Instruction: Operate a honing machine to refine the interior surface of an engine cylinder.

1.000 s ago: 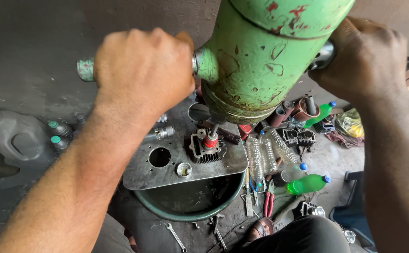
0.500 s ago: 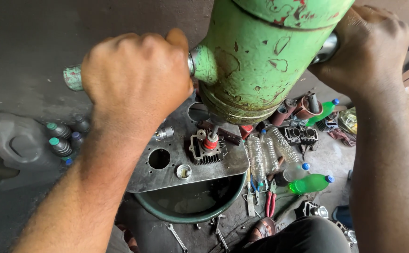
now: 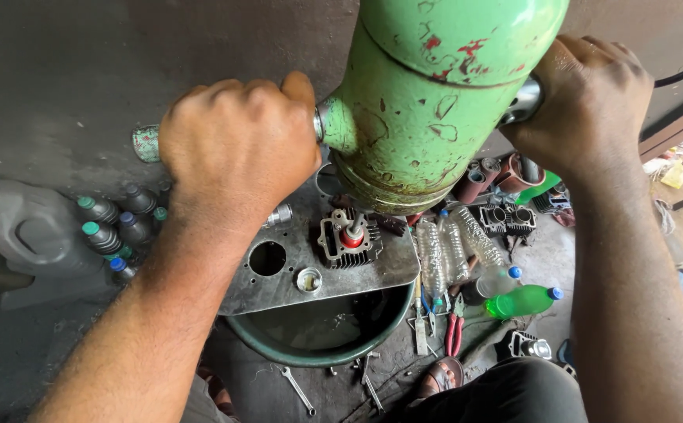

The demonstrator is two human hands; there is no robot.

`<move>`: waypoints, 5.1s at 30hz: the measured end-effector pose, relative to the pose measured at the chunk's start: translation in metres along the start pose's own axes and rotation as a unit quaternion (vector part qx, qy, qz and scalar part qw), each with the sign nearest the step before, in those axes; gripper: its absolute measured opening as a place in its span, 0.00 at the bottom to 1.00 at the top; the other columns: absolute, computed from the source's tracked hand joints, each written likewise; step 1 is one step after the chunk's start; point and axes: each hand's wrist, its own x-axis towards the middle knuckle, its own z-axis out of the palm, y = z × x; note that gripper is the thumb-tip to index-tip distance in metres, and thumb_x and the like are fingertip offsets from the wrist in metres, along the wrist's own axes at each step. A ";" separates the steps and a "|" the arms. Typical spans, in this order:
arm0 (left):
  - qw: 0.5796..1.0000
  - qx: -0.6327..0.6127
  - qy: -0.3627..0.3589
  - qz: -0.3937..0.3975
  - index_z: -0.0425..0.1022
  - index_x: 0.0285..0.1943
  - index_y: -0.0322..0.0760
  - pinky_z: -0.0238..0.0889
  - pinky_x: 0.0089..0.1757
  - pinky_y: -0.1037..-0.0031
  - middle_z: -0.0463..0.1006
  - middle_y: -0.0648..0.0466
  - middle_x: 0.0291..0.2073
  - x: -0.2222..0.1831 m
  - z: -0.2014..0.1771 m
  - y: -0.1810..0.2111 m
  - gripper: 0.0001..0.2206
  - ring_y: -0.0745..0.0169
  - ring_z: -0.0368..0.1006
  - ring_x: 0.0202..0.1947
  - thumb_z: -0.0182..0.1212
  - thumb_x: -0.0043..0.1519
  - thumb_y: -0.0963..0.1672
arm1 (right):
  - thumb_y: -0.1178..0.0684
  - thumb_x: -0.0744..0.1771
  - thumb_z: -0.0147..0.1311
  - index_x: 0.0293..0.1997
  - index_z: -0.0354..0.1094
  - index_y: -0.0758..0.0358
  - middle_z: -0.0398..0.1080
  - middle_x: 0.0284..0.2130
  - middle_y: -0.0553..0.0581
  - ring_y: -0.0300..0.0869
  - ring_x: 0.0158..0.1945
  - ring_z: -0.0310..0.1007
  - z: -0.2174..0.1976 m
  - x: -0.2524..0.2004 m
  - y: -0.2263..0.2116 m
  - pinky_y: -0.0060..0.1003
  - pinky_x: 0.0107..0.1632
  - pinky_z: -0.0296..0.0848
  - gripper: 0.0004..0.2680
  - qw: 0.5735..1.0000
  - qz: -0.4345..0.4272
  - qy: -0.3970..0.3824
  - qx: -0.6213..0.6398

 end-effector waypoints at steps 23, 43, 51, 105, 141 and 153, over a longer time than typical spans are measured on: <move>0.972 -0.059 -0.227 0.011 0.82 0.33 0.42 0.71 0.19 0.65 0.79 0.50 0.17 0.032 -0.034 -0.012 0.07 0.57 0.79 0.18 0.67 0.55 0.48 | 0.48 0.65 0.68 0.45 0.75 0.58 0.75 0.34 0.54 0.47 0.41 0.79 -0.054 0.021 -0.008 0.47 0.50 0.78 0.10 0.998 0.003 -0.054 -0.018; 0.998 0.030 0.032 0.045 0.72 0.19 0.52 0.51 0.15 0.79 0.61 0.67 0.09 0.019 0.000 -0.024 0.07 0.78 0.58 0.11 0.67 0.40 0.42 | 0.51 0.66 0.65 0.45 0.72 0.57 0.75 0.34 0.51 0.39 0.39 0.77 -0.024 -0.004 0.003 0.39 0.49 0.74 0.07 0.998 0.021 0.024 -0.046; 0.999 0.019 -0.009 0.033 0.67 0.18 0.52 0.50 0.18 0.80 0.60 0.66 0.11 -0.006 0.020 -0.017 0.10 0.79 0.56 0.13 0.61 0.43 0.39 | 0.56 0.63 0.67 0.43 0.76 0.55 0.78 0.36 0.51 0.40 0.44 0.80 -0.015 -0.002 -0.018 0.42 0.54 0.77 0.07 0.997 0.041 -0.013 -0.061; 0.996 -0.001 -0.086 -0.012 0.77 0.25 0.45 0.65 0.18 0.69 0.74 0.55 0.14 -0.022 -0.021 0.026 0.07 0.63 0.73 0.15 0.60 0.56 0.42 | 0.59 0.66 0.61 0.36 0.74 0.58 0.75 0.31 0.53 0.42 0.36 0.78 0.057 -0.021 0.005 0.42 0.50 0.79 0.01 0.996 0.028 -0.076 0.042; 0.990 0.025 -0.133 0.045 0.78 0.24 0.52 0.54 0.11 0.79 0.67 0.65 0.08 -0.015 0.025 -0.010 0.06 0.78 0.62 0.08 0.67 0.54 0.43 | 0.53 0.62 0.69 0.39 0.76 0.56 0.78 0.37 0.53 0.43 0.41 0.79 -0.003 -0.020 -0.029 0.40 0.50 0.78 0.07 0.994 0.094 -0.039 -0.032; 0.918 -0.133 -0.368 -0.070 0.82 0.34 0.40 0.76 0.30 0.60 0.83 0.44 0.28 0.029 -0.043 0.005 0.04 0.50 0.82 0.29 0.63 0.56 0.43 | 0.51 0.57 0.68 0.44 0.74 0.61 0.77 0.41 0.59 0.52 0.46 0.78 -0.016 0.017 0.000 0.48 0.54 0.76 0.15 0.993 0.009 -0.111 0.040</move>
